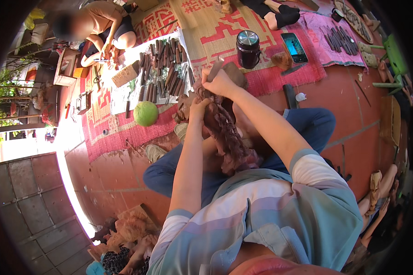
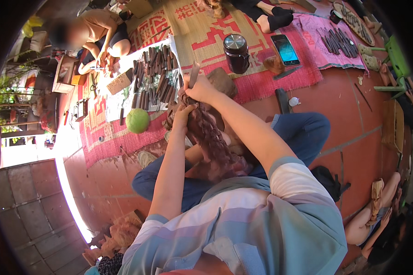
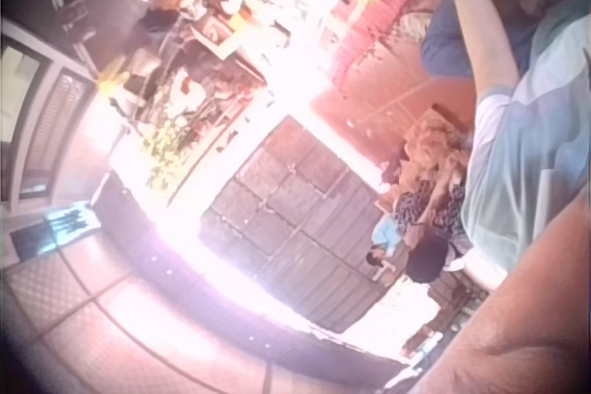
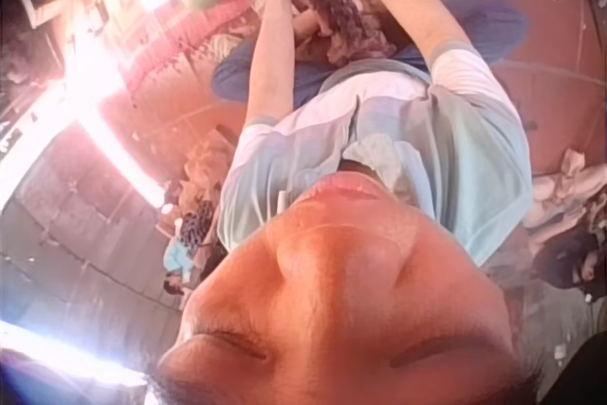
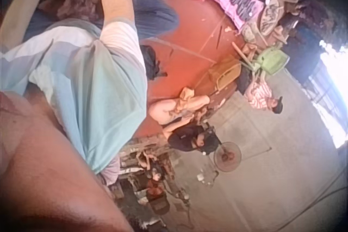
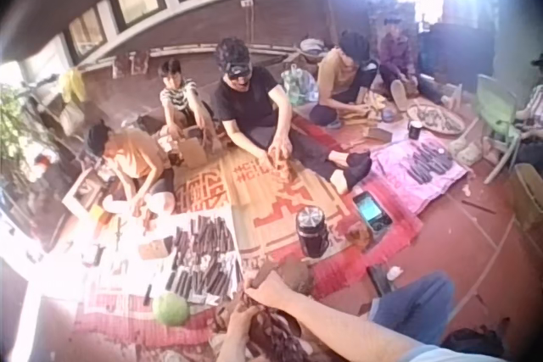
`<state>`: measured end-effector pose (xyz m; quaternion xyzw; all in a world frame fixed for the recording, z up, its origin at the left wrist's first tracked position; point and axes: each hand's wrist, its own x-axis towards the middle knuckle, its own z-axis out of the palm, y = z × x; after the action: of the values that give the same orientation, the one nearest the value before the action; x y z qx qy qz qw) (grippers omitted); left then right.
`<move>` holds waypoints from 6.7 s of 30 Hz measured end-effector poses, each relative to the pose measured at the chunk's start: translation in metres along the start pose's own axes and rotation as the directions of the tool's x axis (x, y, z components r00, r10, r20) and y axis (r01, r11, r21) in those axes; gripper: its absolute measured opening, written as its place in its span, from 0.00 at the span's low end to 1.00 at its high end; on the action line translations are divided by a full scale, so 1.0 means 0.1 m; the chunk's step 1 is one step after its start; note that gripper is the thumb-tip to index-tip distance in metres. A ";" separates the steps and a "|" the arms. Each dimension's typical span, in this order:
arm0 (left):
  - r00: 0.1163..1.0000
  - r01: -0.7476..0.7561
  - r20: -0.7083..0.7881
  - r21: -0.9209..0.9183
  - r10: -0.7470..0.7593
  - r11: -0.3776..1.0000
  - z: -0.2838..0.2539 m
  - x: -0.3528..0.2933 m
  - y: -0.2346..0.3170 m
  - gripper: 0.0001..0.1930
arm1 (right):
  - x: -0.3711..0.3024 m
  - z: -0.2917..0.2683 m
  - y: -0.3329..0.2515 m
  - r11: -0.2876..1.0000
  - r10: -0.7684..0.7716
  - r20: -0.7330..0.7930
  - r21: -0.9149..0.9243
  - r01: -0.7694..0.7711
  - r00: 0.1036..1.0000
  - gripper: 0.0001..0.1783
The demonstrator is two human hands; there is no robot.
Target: The person sits cross-legged on a mat and carves a piece of dark wood using a small knife. They hold the wood in their left hand and carefully shave off thin layers with the knife in their right hand, occasionally rotating the wood to work on different sides.
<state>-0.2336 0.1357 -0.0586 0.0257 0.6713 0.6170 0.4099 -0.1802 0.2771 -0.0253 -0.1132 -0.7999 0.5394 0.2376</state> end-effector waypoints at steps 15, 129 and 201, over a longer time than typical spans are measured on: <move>0.998 0.036 0.043 -0.020 -0.035 0.999 -0.04 0.03 -0.05 0.18 | -0.13 0.10 0.22 0.982 0.050 -0.087 0.185 -0.033 0.995 0.08; 0.995 -0.066 -0.066 0.039 0.069 0.997 -0.06 0.17 -0.18 0.26 | -0.30 0.21 0.12 0.991 0.026 -0.072 0.135 -0.016 0.997 0.06; 0.912 -0.402 0.067 0.333 0.404 0.853 1.01 -0.95 0.18 0.37 | -2.57 -0.76 0.24 0.812 0.289 -0.100 0.552 -0.189 0.952 0.09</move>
<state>-0.1209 0.1700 0.0161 0.2343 0.7482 0.5640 0.2593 0.0776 0.2357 -0.0904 -0.1900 -0.5719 0.7542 0.2606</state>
